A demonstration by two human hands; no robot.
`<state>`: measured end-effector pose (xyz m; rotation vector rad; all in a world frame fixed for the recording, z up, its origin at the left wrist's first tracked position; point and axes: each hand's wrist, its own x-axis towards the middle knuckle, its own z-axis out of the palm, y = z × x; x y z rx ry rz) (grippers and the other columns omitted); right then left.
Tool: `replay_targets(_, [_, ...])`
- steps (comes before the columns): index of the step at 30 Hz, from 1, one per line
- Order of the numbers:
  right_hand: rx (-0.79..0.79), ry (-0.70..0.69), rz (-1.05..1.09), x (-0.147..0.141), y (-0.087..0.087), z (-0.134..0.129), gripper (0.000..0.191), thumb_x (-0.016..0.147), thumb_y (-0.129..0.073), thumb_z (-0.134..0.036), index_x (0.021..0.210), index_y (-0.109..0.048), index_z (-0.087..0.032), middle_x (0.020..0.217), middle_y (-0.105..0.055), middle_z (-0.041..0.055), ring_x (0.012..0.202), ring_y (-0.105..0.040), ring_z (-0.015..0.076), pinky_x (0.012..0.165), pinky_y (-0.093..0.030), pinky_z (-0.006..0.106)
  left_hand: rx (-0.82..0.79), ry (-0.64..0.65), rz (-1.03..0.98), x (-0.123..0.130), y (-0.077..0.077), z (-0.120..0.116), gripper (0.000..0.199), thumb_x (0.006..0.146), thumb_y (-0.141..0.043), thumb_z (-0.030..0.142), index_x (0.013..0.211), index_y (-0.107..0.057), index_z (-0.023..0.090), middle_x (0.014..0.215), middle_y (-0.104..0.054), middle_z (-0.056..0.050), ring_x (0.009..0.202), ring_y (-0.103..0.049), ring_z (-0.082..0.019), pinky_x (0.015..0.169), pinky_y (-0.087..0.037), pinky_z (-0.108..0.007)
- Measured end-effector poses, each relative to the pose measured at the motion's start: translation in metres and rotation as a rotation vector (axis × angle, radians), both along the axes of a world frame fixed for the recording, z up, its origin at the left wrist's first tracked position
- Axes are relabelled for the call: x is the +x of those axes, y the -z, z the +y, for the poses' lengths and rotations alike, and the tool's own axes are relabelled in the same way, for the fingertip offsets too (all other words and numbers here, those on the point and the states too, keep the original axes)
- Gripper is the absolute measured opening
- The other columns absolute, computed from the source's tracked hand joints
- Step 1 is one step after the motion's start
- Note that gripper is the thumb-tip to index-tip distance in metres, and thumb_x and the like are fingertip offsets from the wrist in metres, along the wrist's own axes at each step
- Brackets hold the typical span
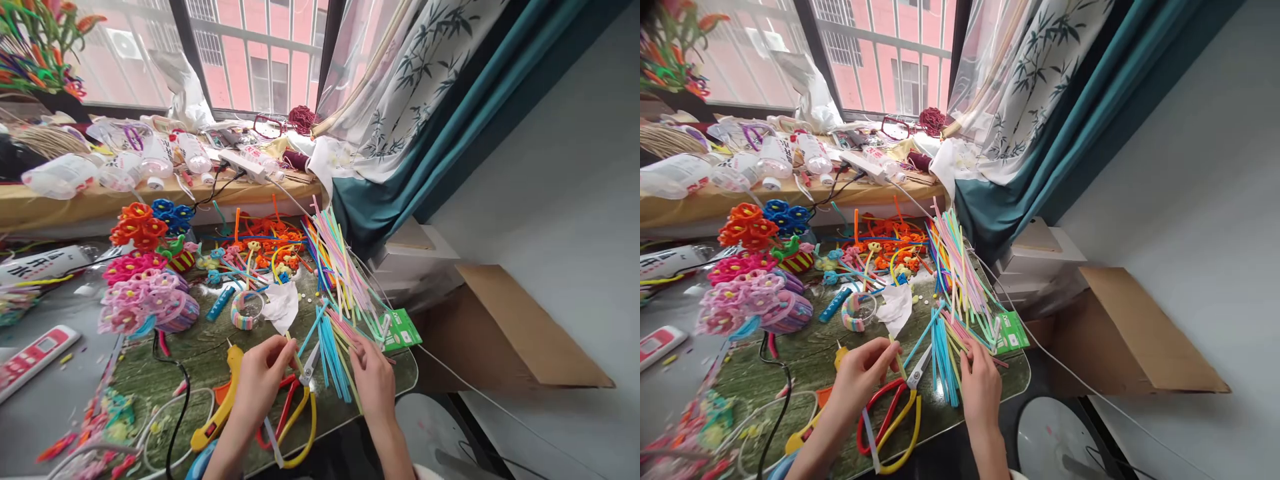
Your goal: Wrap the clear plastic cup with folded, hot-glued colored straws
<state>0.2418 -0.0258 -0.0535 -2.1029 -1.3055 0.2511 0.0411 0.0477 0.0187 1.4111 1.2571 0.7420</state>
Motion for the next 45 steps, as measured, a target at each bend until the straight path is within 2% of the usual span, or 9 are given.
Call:
replay_targets(6, [-0.129,-0.047,-0.051,0.01,-0.002,-0.001,0.018,0.093,-0.045,-0.021,0.09,-0.063,-0.022,0.089,-0.069,0.0059,0.072,-0.066,0.0215,0.059,-0.044,0.029,0.045,0.078,0.157,0.022,0.002,0.004,0.044,0.086,-0.051,0.053,0.064,-0.066,0.018,0.056,-0.065,-0.003,0.048,-0.052,-0.015,0.049,-0.039,-0.024])
replay_targets(9, [-0.186,-0.073,-0.078,0.012,-0.006,0.002,0.011,0.09,-0.051,-0.02,0.086,-0.06,-0.021,0.085,-0.067,0.0042,0.067,-0.065,0.0201,0.054,-0.04,0.027,0.053,0.056,0.077,0.036,0.003,0.011,0.043,0.089,-0.046,0.053,0.093,-0.07,0.017,0.073,-0.073,-0.004,0.051,-0.058,-0.016,0.053,-0.043,-0.026])
replay_targets(12, [-0.19,-0.059,-0.091,0.012,-0.009,0.005,0.014,0.09,-0.051,-0.021,0.078,-0.058,-0.021,0.08,-0.065,0.0039,0.065,-0.063,0.0196,0.053,-0.039,0.027,0.088,0.004,0.04,0.043,0.005,0.014,0.052,0.089,-0.045,0.05,0.129,-0.054,0.017,0.099,-0.075,-0.008,0.06,-0.064,-0.018,0.057,-0.047,-0.028])
replay_targets(14, [-0.148,-0.045,-0.068,0.013,-0.011,0.004,0.018,0.092,-0.049,-0.023,0.077,-0.058,-0.021,0.081,-0.064,0.0047,0.067,-0.063,0.0196,0.055,-0.041,0.027,0.123,-0.023,0.061,0.042,0.004,0.012,0.056,0.09,-0.045,0.047,0.137,-0.046,0.017,0.109,-0.073,-0.01,0.066,-0.067,-0.018,0.062,-0.049,-0.029])
replay_targets(22, [0.087,-0.039,0.157,0.014,-0.023,-0.002,0.025,0.096,-0.045,-0.035,0.084,-0.06,-0.019,0.083,-0.063,0.0068,0.074,-0.062,0.0203,0.069,-0.047,0.031,0.127,0.03,0.022,0.031,-0.003,0.003,0.031,0.088,-0.052,0.042,0.098,-0.07,0.018,0.085,-0.074,-0.006,0.065,-0.063,-0.018,0.063,-0.048,-0.027])
replay_targets(28, [0.086,-0.216,0.428,-0.002,-0.05,-0.007,0.022,0.096,-0.049,-0.037,0.092,-0.061,-0.019,0.079,-0.067,0.0045,0.071,-0.062,0.0181,0.069,-0.048,0.029,-0.042,0.127,-0.179,0.041,0.002,-0.007,0.036,0.079,-0.067,0.044,0.101,-0.07,0.015,0.063,-0.064,0.0,0.052,-0.05,-0.012,0.049,-0.039,-0.022])
replay_targets(31, [0.1,-0.288,0.62,-0.014,-0.057,-0.008,0.02,0.09,-0.06,-0.038,0.088,-0.067,-0.019,0.076,-0.068,0.0043,0.068,-0.063,0.0171,0.064,-0.05,0.027,-0.116,0.025,-0.34,0.039,-0.001,-0.015,0.029,0.078,-0.071,0.043,0.085,-0.07,0.015,0.059,-0.059,0.002,0.048,-0.042,-0.008,0.044,-0.032,-0.019])
replay_targets(39, [0.401,-0.078,1.567,-0.07,-0.073,0.023,0.031,0.058,-0.091,-0.04,0.069,-0.072,-0.018,0.057,-0.066,-0.0013,0.049,-0.061,0.01,0.05,-0.049,0.019,-0.13,-0.288,-0.756,0.006,-0.011,-0.025,0.028,0.067,-0.083,0.041,0.079,-0.074,0.017,0.062,-0.067,0.0,0.046,-0.049,-0.006,0.046,-0.038,-0.016])
replay_targets(45, [0.396,-0.14,1.816,-0.108,-0.094,0.053,0.034,0.05,-0.094,-0.04,0.06,-0.071,-0.016,0.055,-0.063,-0.0022,0.042,-0.053,0.005,0.042,-0.043,0.016,-0.122,-0.338,-1.008,-0.016,-0.024,-0.027,0.027,0.064,-0.086,0.042,0.072,-0.075,0.02,0.055,-0.059,0.004,0.043,-0.044,-0.002,0.046,-0.034,-0.013])
